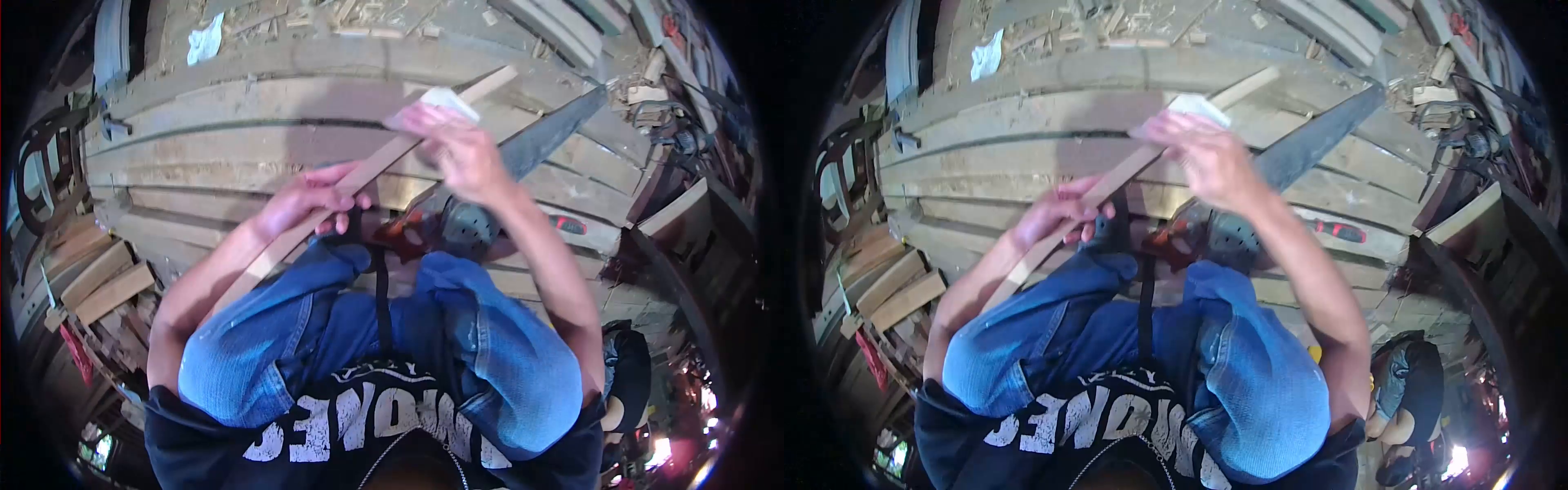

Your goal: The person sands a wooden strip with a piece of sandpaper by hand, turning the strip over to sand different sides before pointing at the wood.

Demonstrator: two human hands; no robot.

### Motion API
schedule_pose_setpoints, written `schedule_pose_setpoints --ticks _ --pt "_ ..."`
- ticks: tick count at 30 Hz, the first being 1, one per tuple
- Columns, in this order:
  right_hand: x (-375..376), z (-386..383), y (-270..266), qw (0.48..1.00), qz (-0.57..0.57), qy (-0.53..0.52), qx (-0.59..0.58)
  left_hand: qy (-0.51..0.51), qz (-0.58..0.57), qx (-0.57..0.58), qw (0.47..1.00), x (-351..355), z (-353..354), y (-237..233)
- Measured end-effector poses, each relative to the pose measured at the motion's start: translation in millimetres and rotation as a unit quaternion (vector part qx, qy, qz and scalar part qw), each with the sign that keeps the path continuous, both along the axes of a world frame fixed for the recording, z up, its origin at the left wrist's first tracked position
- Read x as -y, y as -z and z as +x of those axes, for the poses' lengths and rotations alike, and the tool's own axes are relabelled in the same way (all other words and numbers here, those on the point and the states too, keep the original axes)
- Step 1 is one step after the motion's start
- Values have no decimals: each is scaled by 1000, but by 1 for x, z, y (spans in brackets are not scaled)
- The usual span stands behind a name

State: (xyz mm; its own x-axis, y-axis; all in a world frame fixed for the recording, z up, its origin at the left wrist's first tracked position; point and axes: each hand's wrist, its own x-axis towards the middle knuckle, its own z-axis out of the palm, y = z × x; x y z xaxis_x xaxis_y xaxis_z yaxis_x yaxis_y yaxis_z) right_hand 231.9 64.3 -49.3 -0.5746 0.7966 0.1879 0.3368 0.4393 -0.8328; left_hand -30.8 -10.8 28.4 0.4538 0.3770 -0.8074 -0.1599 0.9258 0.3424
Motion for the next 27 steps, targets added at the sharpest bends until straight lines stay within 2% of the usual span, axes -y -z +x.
schedule_pose_setpoints --ticks 1,2,4,6,7,8,10,12,13,14,16,17,18,20,21,22,23,26,27 --pt "0 6 1 1000 19 -20 2 4 1 -6 1000 -1 1 -1" --pt "-10 15 18 999 -10 17 39 -13 -3 34 999 1 -2 2" --pt "-29 28 35 996 10 78 50 -5 5 -4 1000 2 2 0" --pt "-8 13 11 996 -11 15 85 -17 11 26 999 -1 -3 0" --pt "10 -1 8 998 26 -6 49 -17 6 29 999 -1 -3 0" --pt "31 -13 1 997 -21 -2 71 -18 -1 34 999 1 -2 1" --pt "32 -29 -15 997 34 -67 -28 -22 -1 25 999 2 -2 3" --pt "18 -13 9 1000 -11 -27 -4 -18 -6 31 999 1 -1 0" --pt "-1 -11 9 997 74 -8 6 -17 -3 30 999 2 -3 2" --pt "-5 -2 25 998 58 20 18 -17 -4 29 999 5 -3 1" --pt "13 -19 -20 999 25 -6 22 -32 -12 40 999 3 -2 1" --pt "33 -31 -17 992 -120 -34 -30 -35 -9 45 998 3 -3 4" --pt "42 -39 -32 994 16 -107 7 -37 -5 46 998 3 -4 8" --pt "46 -42 -28 991 -3 -128 -33 24 9 31 999 5 -10 14" --pt "36 -35 -23 995 16 -97 4 -24 -2 63 998 7 -9 15" --pt "18 -23 -14 996 37 -66 41 -25 -3 60 998 7 -7 13" --pt "5 -11 -10 994 -56 -83 44 -28 1 49 998 5 -4 9" --pt "31 -31 -29 996 -73 -57 2 -49 -1 52 997 6 -6 13" --pt "43 -40 -34 993 51 -101 -23 -28 2 61 998 6 -8 15"
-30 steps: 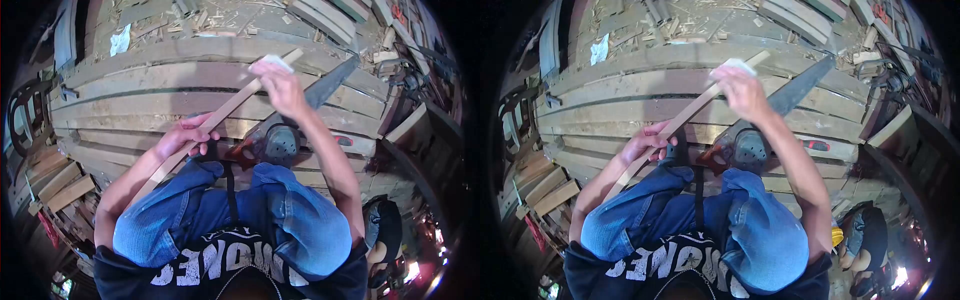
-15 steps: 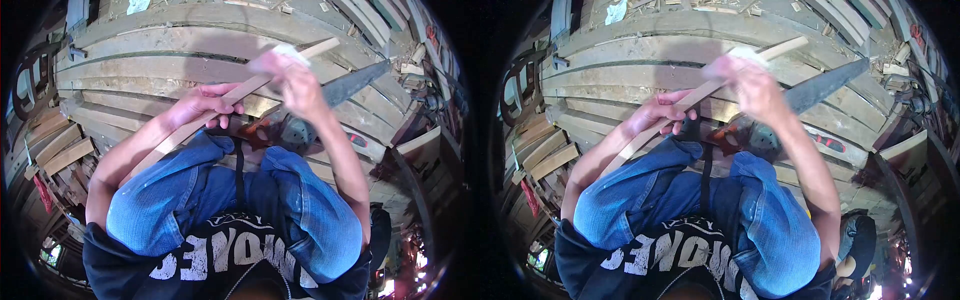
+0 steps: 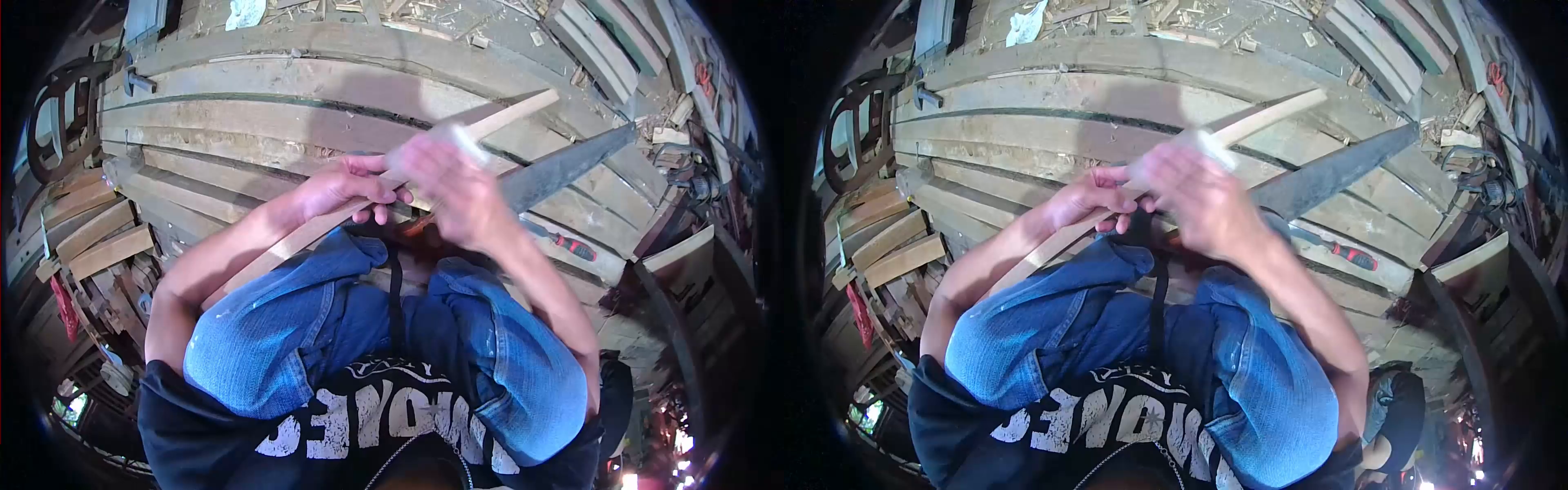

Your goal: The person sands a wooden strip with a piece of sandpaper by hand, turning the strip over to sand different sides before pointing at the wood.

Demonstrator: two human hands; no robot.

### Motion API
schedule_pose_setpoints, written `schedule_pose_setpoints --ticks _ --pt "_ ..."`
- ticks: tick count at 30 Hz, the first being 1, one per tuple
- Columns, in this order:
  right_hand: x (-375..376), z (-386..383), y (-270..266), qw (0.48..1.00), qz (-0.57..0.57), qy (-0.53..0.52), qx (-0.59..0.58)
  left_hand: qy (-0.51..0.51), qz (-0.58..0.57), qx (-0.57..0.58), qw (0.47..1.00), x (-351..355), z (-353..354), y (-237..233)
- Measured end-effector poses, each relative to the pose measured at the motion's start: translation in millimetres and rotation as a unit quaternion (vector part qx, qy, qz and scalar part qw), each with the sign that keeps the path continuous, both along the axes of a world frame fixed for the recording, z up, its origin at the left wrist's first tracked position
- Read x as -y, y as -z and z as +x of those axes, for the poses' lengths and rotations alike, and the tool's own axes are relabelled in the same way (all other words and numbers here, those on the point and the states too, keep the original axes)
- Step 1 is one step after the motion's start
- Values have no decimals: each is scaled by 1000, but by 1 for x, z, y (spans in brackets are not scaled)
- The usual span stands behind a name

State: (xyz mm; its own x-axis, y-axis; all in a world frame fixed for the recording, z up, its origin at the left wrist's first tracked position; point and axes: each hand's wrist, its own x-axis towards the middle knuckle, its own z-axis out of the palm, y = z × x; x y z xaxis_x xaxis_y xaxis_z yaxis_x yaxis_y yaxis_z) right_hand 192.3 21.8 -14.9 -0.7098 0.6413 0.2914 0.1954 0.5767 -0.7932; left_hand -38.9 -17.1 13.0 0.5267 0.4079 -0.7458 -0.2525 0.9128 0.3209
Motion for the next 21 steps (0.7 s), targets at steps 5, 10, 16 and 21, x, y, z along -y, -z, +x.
schedule_pose_setpoints --ticks 5,10,16,21 --pt "-25 17 20 998 14 48 45 -22 -19 8 1000 3 1 -2" --pt "11 -3 -5 1000 21 -3 11 -8 7 4 1000 3 -1 2" --pt "-16 -8 -1 995 52 -77 27 3 -9 -39 999 -2 3 -7" --pt "-7 -10 -5 994 35 -71 74 7 4 -33 999 -1 2 -2"
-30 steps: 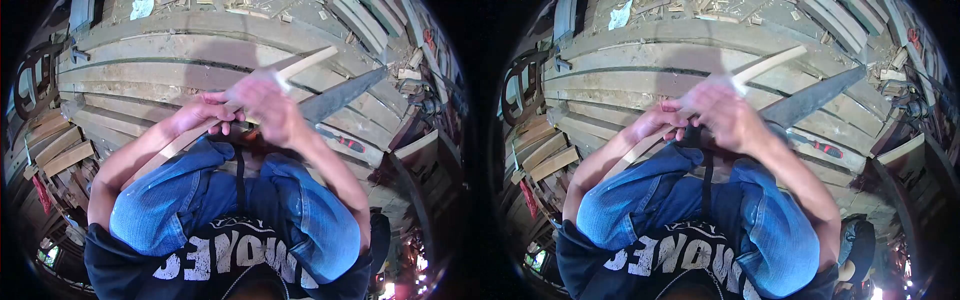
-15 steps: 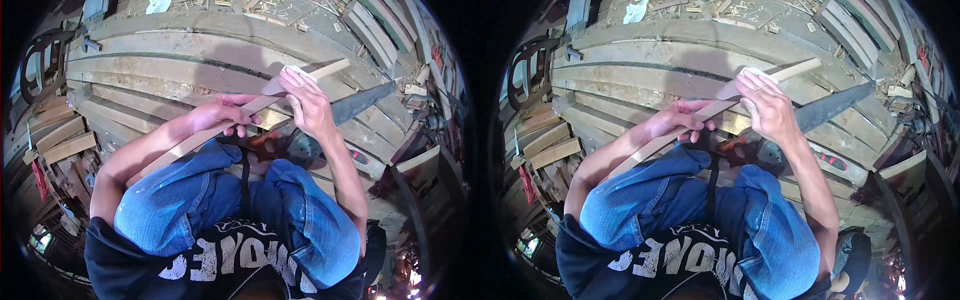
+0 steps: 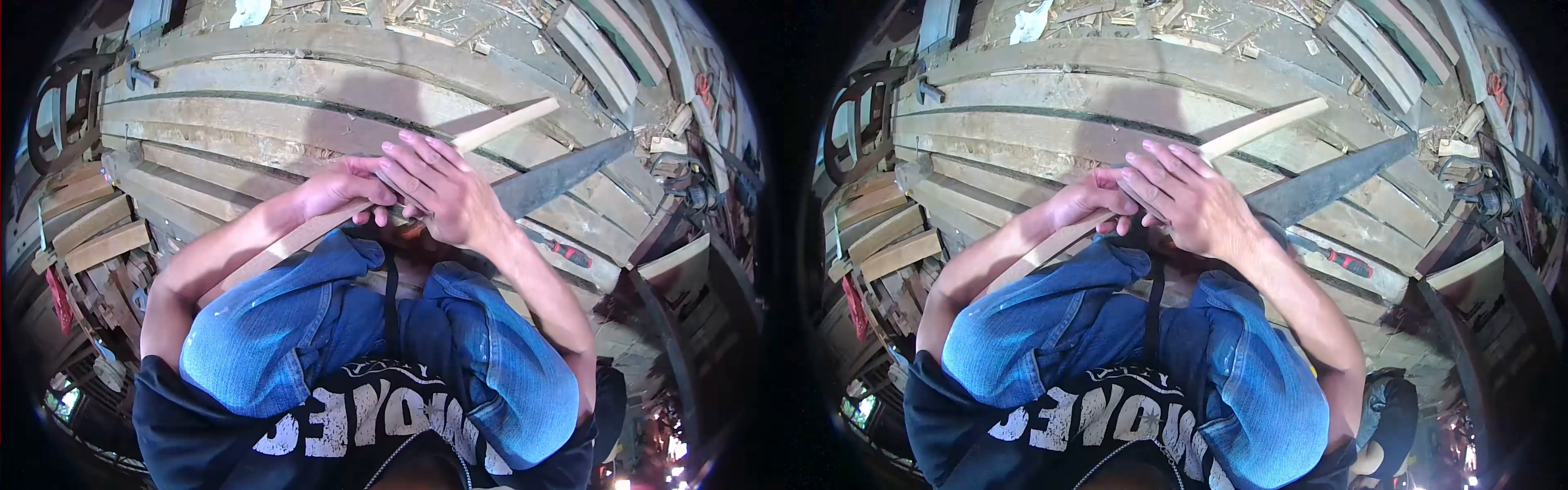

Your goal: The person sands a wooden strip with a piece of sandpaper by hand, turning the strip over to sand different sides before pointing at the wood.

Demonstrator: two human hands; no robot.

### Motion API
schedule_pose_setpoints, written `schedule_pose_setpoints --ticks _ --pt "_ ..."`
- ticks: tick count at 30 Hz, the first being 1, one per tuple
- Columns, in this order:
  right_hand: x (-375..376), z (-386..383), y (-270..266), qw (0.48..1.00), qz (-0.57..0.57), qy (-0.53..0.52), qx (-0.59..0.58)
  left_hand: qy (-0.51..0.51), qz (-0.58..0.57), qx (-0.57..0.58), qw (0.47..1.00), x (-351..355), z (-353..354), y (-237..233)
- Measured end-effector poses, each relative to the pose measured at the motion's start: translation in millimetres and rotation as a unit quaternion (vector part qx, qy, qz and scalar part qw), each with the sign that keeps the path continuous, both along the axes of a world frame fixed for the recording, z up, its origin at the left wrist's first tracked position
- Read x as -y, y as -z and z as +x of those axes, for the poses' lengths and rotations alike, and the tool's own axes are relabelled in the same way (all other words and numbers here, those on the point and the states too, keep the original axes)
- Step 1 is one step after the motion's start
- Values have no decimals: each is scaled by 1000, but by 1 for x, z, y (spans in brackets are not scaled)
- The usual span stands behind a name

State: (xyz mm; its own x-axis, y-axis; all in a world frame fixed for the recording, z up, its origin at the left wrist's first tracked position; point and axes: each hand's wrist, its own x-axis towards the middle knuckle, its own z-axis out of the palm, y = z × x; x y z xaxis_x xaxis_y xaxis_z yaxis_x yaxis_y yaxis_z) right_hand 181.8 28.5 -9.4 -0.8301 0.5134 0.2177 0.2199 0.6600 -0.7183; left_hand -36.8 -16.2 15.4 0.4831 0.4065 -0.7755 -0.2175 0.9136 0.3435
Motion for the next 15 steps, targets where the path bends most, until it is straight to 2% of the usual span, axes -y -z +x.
schedule_pose_setpoints --ticks 4,5,9,13,15 --pt "-8 15 16 999 44 6 -9 8 -5 -9 1000 -1 5 1" --pt "-13 21 19 999 10 37 -13 -7 -17 -7 1000 -1 6 -1" --pt "-27 36 36 993 -1 120 12 -17 -29 22 999 -3 7 -3" --pt "5 12 8 995 -6 84 -43 -2 -28 11 1000 -4 7 -1" --pt "-7 18 16 996 3 75 -47 15 -33 -4 999 -3 5 -1"
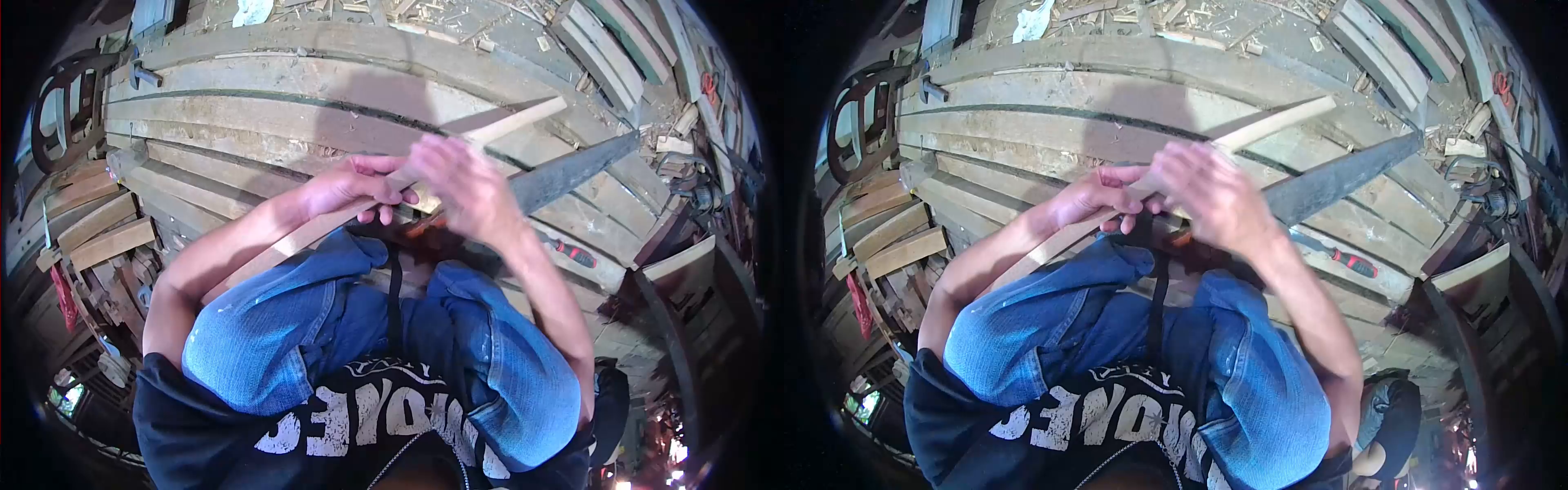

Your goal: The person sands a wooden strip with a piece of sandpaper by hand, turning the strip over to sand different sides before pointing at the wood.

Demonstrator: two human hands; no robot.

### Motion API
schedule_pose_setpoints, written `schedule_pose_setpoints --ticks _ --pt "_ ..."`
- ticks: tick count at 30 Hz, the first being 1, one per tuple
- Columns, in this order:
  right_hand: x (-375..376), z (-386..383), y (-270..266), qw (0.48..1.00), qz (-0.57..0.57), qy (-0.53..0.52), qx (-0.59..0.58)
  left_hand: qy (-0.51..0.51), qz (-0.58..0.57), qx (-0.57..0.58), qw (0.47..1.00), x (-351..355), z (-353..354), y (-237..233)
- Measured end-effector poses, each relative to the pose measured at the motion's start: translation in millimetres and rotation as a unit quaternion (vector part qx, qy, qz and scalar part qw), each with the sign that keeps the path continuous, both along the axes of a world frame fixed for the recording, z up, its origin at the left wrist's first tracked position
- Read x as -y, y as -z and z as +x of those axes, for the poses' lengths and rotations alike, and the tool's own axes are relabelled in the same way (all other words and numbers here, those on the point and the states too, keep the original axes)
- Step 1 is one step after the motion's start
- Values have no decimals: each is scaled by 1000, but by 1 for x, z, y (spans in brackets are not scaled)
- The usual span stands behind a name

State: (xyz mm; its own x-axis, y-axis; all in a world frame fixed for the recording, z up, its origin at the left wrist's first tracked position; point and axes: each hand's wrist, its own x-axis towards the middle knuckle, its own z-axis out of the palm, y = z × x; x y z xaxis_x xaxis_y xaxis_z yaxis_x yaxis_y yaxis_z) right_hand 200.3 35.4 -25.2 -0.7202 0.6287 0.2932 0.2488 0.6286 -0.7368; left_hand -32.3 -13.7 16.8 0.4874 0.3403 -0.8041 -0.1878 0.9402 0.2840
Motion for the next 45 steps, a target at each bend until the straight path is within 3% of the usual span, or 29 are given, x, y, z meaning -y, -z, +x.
schedule_pose_setpoints --ticks 5,9,15,19,22,27,29,30,31,33,35,36,41,45 --pt "4 5 10 998 13 51 44 -40 4 35 999 2 0 0" --pt "9 -5 -2 999 23 -11 -22 -7 7 2 1000 3 2 -2" --pt "11 -5 -1 998 8 57 24 -28 13 33 999 3 -1 3" --pt "4 -1 1 999 27 16 10 -25 1 30 999 6 -3 7" --pt "-9 14 10 993 19 82 78 -19 7 43 999 6 0 2" --pt "20 -3 -10 999 -27 40 12 -3 -2 -2 1000 0 5 -4" --pt "-2 14 12 996 4 82 36 -10 20 3 1000 0 5 -7" --pt "-10 24 27 990 -64 114 54 -21 8 7 1000 0 5 -8" --pt "-22 28 32 985 6 163 52 -20 6 8 1000 2 5 -8" --pt "-14 28 24 977 -72 185 72 0 25 0 1000 1 3 -5" --pt "10 7 -2 993 -37 105 27 4 33 -11 999 0 3 -4" --pt "21 -2 -6 993 -84 81 -6 5 34 -23 999 2 4 -4" --pt "-31 36 35 982 -72 166 48 22 44 -9 999 1 4 -6" --pt "-2 18 17 990 -61 120 35 10 40 1 999 -3 3 -7"
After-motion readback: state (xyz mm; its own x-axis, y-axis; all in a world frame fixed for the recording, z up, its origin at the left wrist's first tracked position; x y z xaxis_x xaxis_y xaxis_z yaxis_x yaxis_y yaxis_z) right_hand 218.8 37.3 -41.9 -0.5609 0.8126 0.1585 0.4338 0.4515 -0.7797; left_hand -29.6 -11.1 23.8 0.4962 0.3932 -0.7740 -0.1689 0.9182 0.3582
